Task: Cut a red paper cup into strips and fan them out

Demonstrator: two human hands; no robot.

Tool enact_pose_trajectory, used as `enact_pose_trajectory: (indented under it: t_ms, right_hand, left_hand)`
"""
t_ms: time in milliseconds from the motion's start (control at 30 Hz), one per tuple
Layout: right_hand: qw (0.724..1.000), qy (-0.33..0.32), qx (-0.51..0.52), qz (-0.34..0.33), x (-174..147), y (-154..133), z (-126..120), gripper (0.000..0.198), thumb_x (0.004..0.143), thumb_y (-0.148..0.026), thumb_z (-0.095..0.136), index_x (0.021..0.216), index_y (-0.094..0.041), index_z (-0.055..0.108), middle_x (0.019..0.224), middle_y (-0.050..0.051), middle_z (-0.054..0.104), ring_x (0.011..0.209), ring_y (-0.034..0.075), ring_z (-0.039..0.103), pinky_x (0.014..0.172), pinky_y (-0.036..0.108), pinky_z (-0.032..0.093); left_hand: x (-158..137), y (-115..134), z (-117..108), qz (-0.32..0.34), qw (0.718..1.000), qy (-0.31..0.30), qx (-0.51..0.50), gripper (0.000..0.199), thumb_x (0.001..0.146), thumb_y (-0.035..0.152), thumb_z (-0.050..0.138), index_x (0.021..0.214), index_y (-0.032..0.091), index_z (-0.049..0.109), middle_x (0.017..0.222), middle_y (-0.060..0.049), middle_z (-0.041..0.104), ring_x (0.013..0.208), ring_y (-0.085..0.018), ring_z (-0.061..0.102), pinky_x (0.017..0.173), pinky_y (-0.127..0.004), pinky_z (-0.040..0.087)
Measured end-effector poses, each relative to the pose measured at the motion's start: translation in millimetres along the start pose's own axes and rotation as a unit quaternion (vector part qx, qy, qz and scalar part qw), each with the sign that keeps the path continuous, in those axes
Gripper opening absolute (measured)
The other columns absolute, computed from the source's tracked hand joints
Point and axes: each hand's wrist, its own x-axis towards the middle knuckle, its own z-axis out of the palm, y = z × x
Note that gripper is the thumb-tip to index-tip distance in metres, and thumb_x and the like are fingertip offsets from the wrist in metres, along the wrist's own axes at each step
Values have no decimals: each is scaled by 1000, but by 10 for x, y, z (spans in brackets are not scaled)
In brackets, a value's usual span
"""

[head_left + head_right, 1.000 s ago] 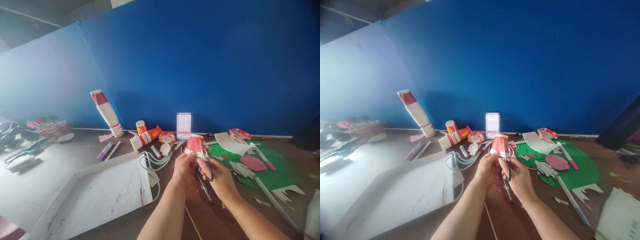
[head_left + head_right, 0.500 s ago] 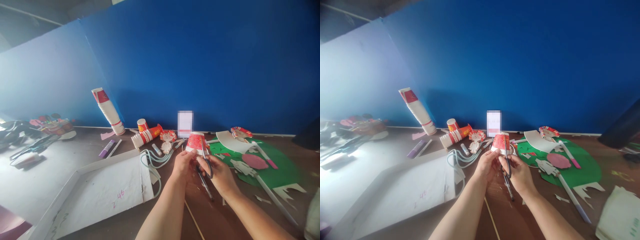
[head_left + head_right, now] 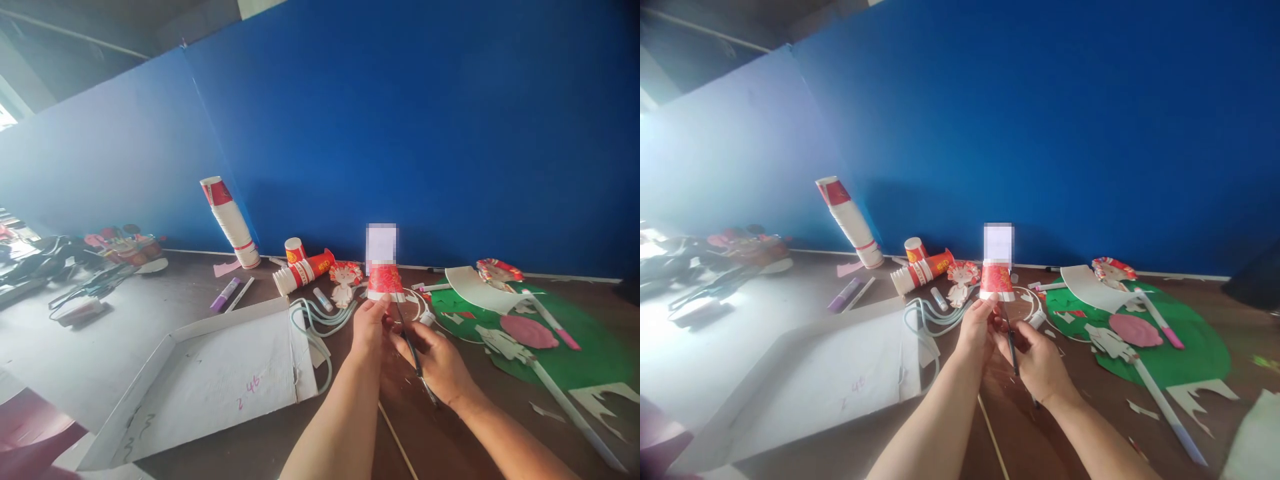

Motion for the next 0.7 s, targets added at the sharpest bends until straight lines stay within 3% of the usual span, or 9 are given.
enact_pose_trajectory:
  t_ms: [367,700]
  right_hand:
    - [995,61,-76,-23,12,71,-19,21,76,-42,63,87,-25,69,64,0,68,63,19,64,53,24,47]
    - [993,69,-93,-18,19,72,-9,21,76,-43,63,87,-26,70,62,-1,69,57,18,62,52,25,46]
  left_hand:
    - [33,-85,-5,3,999,19,49,43,57,48,81,71,15,58,59,3,51,47,-6,43,48,-22,35]
    - [-15,-81,47,18,999,36,24,38,57,42,81,68,15,57,57,4,49,46,-5,40,49,-21,38]
